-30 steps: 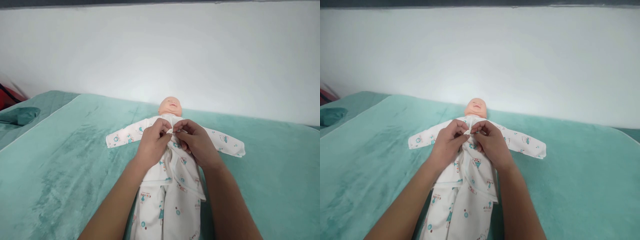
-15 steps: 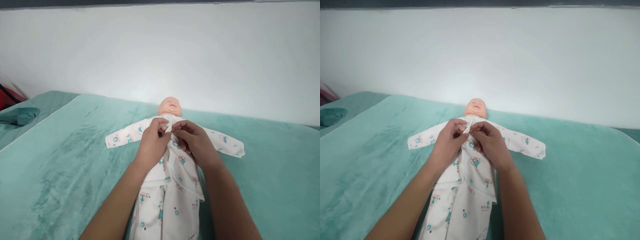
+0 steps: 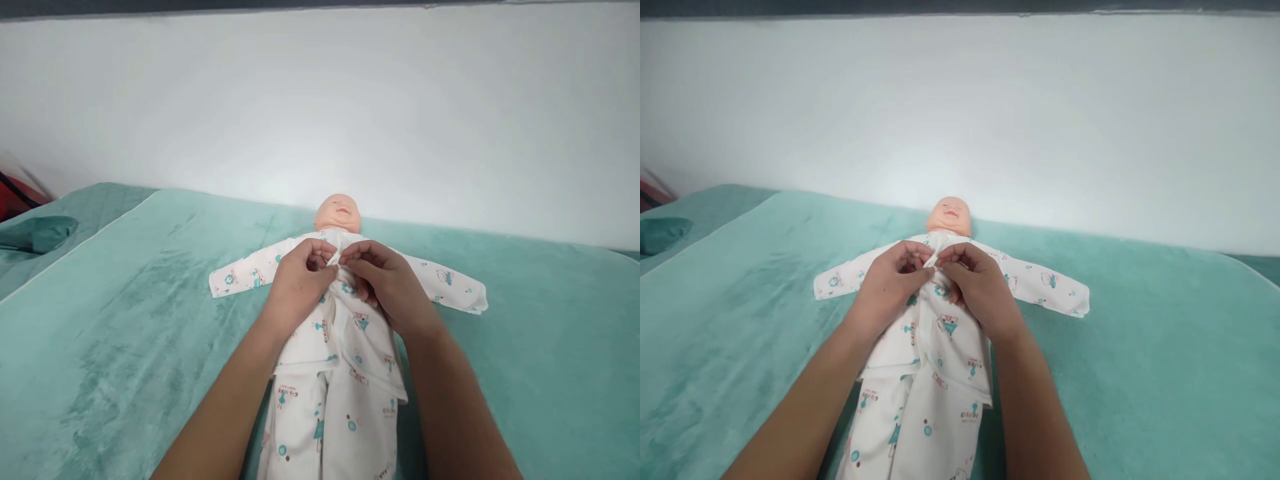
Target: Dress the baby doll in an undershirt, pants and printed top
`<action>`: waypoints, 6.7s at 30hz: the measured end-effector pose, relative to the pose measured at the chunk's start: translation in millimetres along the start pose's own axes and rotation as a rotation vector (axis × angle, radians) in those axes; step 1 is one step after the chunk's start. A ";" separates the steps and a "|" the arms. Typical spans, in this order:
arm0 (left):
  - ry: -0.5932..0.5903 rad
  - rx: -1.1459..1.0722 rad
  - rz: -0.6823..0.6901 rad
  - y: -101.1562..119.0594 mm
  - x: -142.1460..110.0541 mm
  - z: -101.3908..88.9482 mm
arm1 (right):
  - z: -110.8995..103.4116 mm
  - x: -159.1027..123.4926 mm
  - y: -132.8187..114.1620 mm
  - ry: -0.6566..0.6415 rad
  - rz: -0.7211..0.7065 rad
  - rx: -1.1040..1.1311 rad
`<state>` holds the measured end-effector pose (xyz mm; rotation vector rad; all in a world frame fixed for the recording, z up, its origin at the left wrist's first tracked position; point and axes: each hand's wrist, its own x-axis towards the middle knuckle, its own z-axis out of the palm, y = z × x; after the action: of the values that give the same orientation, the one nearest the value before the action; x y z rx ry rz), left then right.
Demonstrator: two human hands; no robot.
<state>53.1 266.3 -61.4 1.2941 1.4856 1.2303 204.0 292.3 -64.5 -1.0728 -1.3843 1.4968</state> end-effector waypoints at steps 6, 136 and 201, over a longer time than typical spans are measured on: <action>-0.088 -0.066 0.005 -0.3 0.3 -5.7 | -0.3 0.2 0.1 0.005 0.002 -0.012; -0.483 -0.215 -0.029 -0.6 -24.8 -30.4 | 1.4 -55.0 7.8 -0.060 -0.007 -0.185; -0.570 -0.229 -0.010 -6.1 -23.0 -37.7 | 8.7 -56.6 5.3 0.021 0.039 -0.193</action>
<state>19.2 237.4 -60.1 1.3332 0.9149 0.8885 213.0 235.5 -66.2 -1.2369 -1.5247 1.3970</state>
